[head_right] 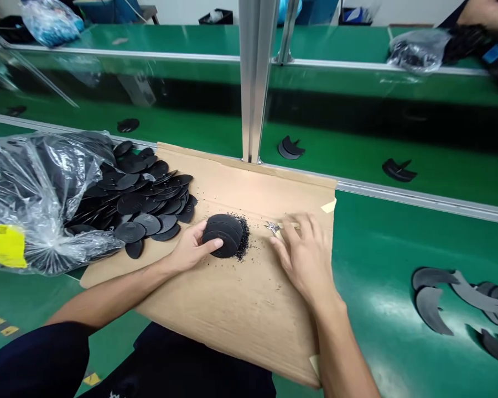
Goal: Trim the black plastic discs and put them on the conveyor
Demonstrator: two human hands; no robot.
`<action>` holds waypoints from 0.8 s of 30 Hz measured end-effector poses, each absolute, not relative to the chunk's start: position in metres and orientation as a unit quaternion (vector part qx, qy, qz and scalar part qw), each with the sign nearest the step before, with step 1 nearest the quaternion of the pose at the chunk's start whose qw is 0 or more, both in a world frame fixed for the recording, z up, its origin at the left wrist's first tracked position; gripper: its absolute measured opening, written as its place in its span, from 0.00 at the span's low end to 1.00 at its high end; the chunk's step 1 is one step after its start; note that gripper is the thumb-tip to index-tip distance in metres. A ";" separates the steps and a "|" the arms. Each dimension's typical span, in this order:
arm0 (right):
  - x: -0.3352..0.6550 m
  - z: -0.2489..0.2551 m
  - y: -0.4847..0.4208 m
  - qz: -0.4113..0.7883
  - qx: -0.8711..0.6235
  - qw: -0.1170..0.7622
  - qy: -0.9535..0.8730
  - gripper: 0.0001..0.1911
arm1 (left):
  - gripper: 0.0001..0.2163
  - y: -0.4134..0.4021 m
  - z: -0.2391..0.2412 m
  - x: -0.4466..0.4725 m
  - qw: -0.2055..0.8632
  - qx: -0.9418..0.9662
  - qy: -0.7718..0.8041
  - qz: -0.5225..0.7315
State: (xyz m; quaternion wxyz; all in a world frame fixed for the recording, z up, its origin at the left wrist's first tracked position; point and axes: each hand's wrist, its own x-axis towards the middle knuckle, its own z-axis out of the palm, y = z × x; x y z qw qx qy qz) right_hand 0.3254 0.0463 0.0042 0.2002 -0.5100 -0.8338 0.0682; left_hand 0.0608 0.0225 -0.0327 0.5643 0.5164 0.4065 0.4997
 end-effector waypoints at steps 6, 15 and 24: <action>0.278 0.014 0.034 0.436 -0.436 0.326 -0.717 0.24 | 0.27 0.023 -0.024 0.066 0.605 0.488 0.388 0.495; 0.270 0.014 0.045 0.401 -0.364 0.433 -0.720 0.19 | 0.34 0.059 0.008 0.042 0.684 0.556 0.344 0.322; 0.284 -0.008 0.039 0.128 -0.370 0.454 -0.800 0.12 | 0.06 0.147 0.092 0.010 0.185 0.840 0.484 0.158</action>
